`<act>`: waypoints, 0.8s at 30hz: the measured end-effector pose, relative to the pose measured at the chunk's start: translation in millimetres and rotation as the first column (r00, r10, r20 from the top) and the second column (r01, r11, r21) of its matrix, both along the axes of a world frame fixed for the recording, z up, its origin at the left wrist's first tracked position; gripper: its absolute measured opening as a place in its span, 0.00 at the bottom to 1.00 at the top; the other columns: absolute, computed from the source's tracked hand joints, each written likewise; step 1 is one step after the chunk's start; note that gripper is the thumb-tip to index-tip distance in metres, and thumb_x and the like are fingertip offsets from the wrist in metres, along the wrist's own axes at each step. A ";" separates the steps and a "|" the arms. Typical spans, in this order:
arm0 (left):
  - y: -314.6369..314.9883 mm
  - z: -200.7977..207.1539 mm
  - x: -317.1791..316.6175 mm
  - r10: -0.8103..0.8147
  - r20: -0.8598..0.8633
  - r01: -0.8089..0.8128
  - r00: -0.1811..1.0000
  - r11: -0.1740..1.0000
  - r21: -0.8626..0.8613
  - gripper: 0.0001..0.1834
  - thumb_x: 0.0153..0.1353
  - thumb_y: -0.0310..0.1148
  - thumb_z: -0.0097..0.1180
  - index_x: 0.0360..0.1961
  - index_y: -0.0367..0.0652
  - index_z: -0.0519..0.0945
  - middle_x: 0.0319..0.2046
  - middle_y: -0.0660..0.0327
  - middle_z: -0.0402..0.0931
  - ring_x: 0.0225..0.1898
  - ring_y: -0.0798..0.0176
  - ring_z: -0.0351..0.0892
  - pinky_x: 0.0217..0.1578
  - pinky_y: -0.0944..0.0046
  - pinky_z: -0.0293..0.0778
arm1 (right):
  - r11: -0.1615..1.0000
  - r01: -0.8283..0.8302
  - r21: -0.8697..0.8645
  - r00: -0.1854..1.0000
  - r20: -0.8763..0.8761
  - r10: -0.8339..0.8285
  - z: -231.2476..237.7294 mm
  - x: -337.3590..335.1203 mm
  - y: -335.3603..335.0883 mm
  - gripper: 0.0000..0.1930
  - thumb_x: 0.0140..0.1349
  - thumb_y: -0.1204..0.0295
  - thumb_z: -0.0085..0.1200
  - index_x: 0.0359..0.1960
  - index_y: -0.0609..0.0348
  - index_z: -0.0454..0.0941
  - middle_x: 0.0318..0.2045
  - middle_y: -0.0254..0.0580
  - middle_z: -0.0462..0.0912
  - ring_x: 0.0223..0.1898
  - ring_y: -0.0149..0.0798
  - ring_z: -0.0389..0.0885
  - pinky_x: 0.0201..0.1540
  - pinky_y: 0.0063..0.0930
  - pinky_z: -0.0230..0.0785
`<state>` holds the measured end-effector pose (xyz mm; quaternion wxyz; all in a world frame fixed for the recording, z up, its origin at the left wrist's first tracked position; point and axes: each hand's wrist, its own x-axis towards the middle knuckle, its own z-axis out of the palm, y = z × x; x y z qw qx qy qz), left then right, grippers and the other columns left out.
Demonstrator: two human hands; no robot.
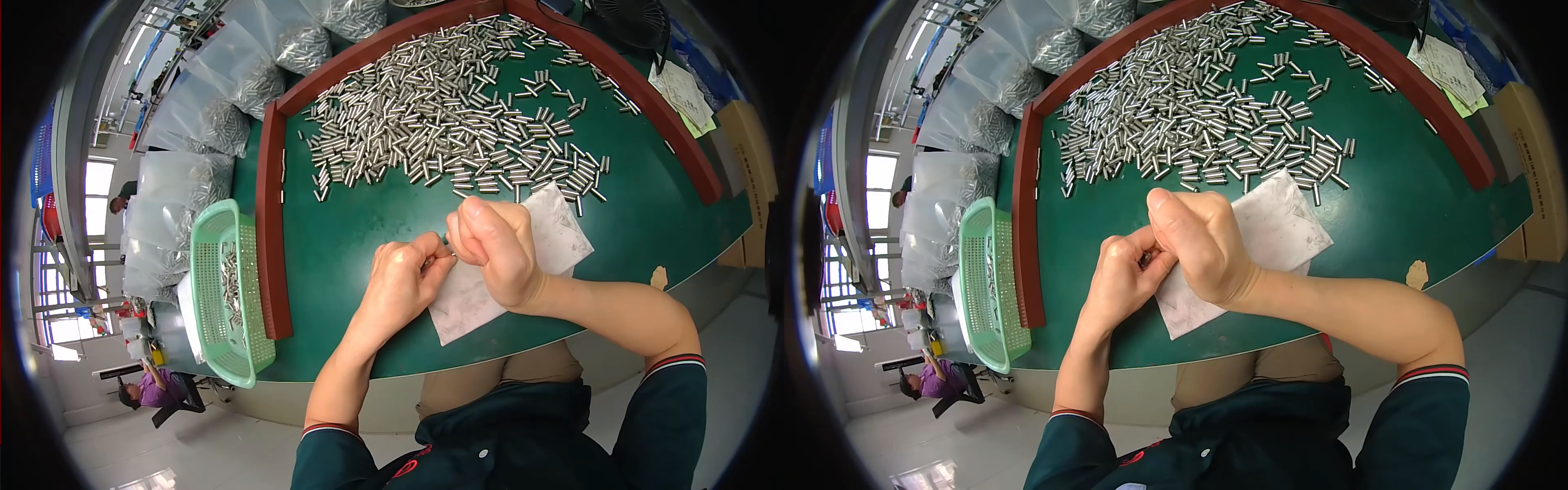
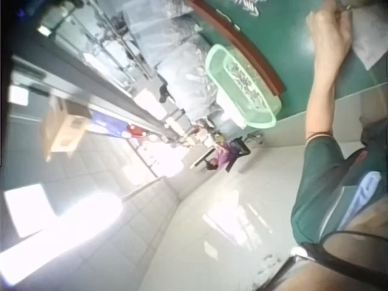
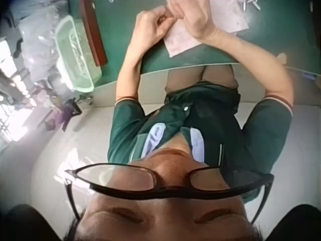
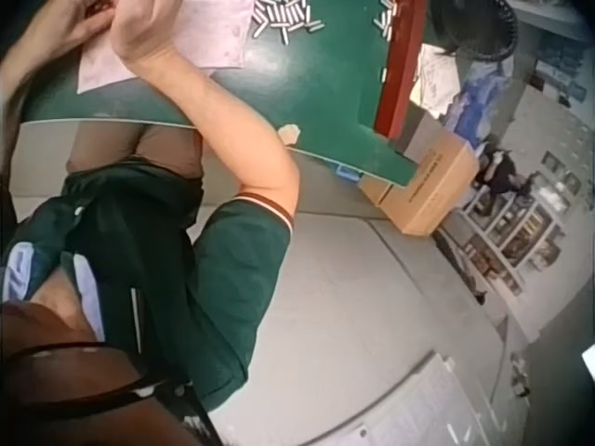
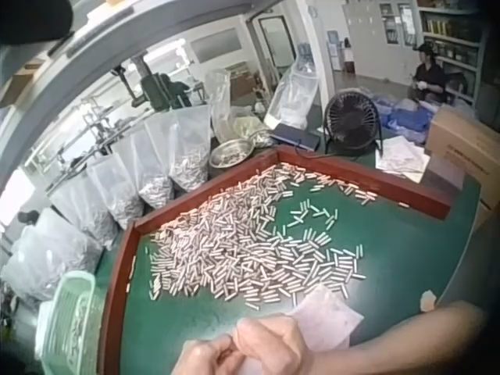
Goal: Assembling small metal pins into sleeves using tweezers at a manufacturing workbench.
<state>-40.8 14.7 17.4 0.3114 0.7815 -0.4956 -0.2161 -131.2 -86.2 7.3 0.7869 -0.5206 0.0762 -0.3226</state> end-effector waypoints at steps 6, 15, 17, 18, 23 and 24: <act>4.1 -1.9 9.2 0.044 -0.167 -0.052 0.985 0.998 -0.044 0.05 0.50 0.25 0.52 0.21 0.35 0.71 0.14 0.59 0.70 0.14 0.65 0.66 0.18 0.68 0.62 | 0.986 -0.056 0.156 0.998 0.039 0.051 0.2 -1.2 -4.7 0.21 0.62 0.66 0.31 0.09 0.54 0.52 0.07 0.30 0.54 0.11 0.24 0.47 0.15 0.19 0.42; 7.8 -12.8 31.0 -0.054 -0.985 -0.195 0.164 0.977 -0.086 0.08 0.57 0.29 0.49 0.37 0.38 0.72 0.25 0.61 0.70 0.15 0.78 0.50 0.17 0.78 0.50 | 0.965 -0.110 0.238 0.994 0.030 0.106 2.9 -4.9 -7.1 0.22 0.62 0.65 0.33 0.09 0.56 0.53 0.08 0.30 0.56 0.12 0.23 0.50 0.15 0.19 0.44; 6.5 -11.9 30.8 -0.059 -0.986 -0.208 0.155 0.974 -0.091 0.08 0.57 0.28 0.48 0.37 0.37 0.72 0.25 0.61 0.71 0.15 0.78 0.52 0.17 0.78 0.51 | 0.970 -0.093 0.227 0.996 0.030 0.088 3.1 -4.0 -7.7 0.22 0.62 0.64 0.33 0.08 0.55 0.53 0.07 0.30 0.55 0.11 0.24 0.48 0.14 0.19 0.42; 7.0 -11.0 31.1 -0.057 -0.987 -0.228 0.148 0.969 -0.090 0.08 0.57 0.27 0.48 0.37 0.36 0.72 0.26 0.60 0.72 0.16 0.79 0.54 0.18 0.78 0.52 | 0.972 -0.082 0.220 0.997 0.031 0.077 3.2 -2.8 -7.4 0.22 0.62 0.64 0.32 0.08 0.54 0.52 0.06 0.31 0.54 0.10 0.24 0.46 0.13 0.20 0.41; 8.7 -10.7 32.7 -0.070 -0.987 -0.230 0.148 0.968 -0.103 0.08 0.57 0.28 0.47 0.36 0.36 0.72 0.26 0.60 0.72 0.16 0.79 0.54 0.18 0.78 0.52 | 0.969 -0.085 0.233 0.996 0.032 0.080 3.8 -1.4 -7.5 0.22 0.62 0.64 0.32 0.08 0.54 0.52 0.06 0.30 0.53 0.10 0.24 0.45 0.13 0.20 0.40; 8.5 -11.2 32.9 -0.072 -0.987 -0.227 0.146 0.968 -0.104 0.08 0.57 0.28 0.47 0.36 0.36 0.72 0.26 0.60 0.72 0.16 0.79 0.54 0.18 0.78 0.52 | 0.968 -0.085 0.237 0.996 0.031 0.080 3.7 -1.3 -7.8 0.22 0.62 0.64 0.32 0.08 0.54 0.52 0.06 0.30 0.53 0.10 0.24 0.45 0.13 0.20 0.40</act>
